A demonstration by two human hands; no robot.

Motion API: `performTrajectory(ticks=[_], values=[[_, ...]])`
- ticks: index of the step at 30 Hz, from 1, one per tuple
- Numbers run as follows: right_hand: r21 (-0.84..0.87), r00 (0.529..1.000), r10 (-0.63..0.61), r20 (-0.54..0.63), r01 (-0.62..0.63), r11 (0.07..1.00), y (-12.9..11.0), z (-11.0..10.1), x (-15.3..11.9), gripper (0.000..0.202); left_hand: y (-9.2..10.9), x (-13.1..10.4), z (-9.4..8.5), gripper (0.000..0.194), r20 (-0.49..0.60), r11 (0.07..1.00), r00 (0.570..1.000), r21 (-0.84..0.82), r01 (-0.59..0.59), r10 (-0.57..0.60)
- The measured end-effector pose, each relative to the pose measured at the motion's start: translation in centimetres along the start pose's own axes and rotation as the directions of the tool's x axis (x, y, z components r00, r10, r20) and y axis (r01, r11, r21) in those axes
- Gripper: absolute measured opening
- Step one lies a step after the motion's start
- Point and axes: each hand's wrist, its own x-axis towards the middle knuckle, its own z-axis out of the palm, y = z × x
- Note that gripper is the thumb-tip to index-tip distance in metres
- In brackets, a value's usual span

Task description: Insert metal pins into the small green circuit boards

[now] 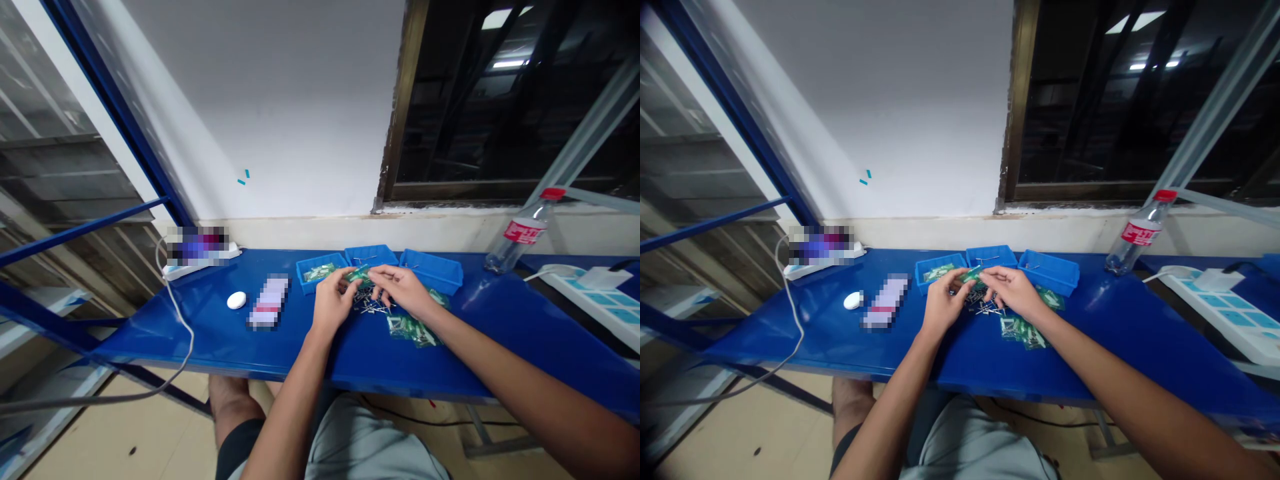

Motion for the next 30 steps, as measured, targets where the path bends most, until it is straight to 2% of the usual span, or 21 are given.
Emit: performTrajectory(ticks=[4, 6, 8, 10, 12, 14, 17, 22, 26, 30], values=[[-0.071, 0.997, -0.026, -0.07, 0.021, 0.997, 0.5, -0.05, 0.06, 0.048, -0.36, 0.0, 0.43, 0.042, -0.015, 0.983, 0.996, -0.16, 0.089, -0.092], [-0.124, 0.985, -0.087, -0.151, 0.068, 0.99, 0.75, -0.06, 0.09, 0.045, -0.33, -0.02, 0.54, 0.038, -0.04, 0.974, 0.99, -0.185, 0.129, -0.138], [-0.18, 0.968, -0.15, -0.203, 0.114, 0.977, 0.83, 0.01, 0.03, 0.04, -0.13, -0.08, 0.55, 0.033, -0.006, 0.974, 0.989, -0.173, 0.145, -0.148], [-0.207, 0.969, -0.19, -0.159, 0.155, 0.966, 0.75, 0.18, -0.11, 0.036, 0.13, -0.14, 0.47, 0.032, 0.078, 0.979, 0.991, -0.167, 0.119, -0.107], [-0.187, 0.973, -0.224, -0.051, 0.211, 0.96, 0.54, 0.37, -0.27, 0.035, 0.31, -0.16, 0.35, 0.033, 0.127, 0.982, 0.99, -0.173, 0.077, -0.055], [-0.155, 0.971, -0.236, 0.027, 0.237, 0.959, 0.31, 0.47, -0.38, 0.037, 0.3, -0.11, 0.22, 0.032, 0.1, 0.986, 0.994, -0.158, 0.053, -0.037], [-0.147, 0.977, -0.208, 0.054, 0.214, 0.966, 0.03, 0.36, -0.44, 0.035, 0.0, 0.0, 0.11, 0.03, 0.025, 0.991, 0.998, -0.121, 0.062, -0.059], [-0.204, 0.961, -0.248, 0.122, 0.269, 0.941, -0.01, 0.13, -0.43, 0.026, -0.58, 0.0, 0.31, 0.036, 0.068, 0.982, 0.993, -0.156, 0.106, -0.096], [-0.158, 0.971, -0.206, 0.121, 0.224, 0.962, 0.28, 0.35, -0.45, 0.025, -0.55, 0.02, 0.33, 0.035, 0.081, 0.97, 0.987, -0.19, 0.15, -0.136], [-0.006, 0.981, -0.187, 0.047, 0.187, 0.982, 0.19, 0.55, -0.49, 0.037, -0.25, 0.12, 0.26, 0.032, 0.116, 0.948, 0.979, -0.253, 0.192, -0.167]])
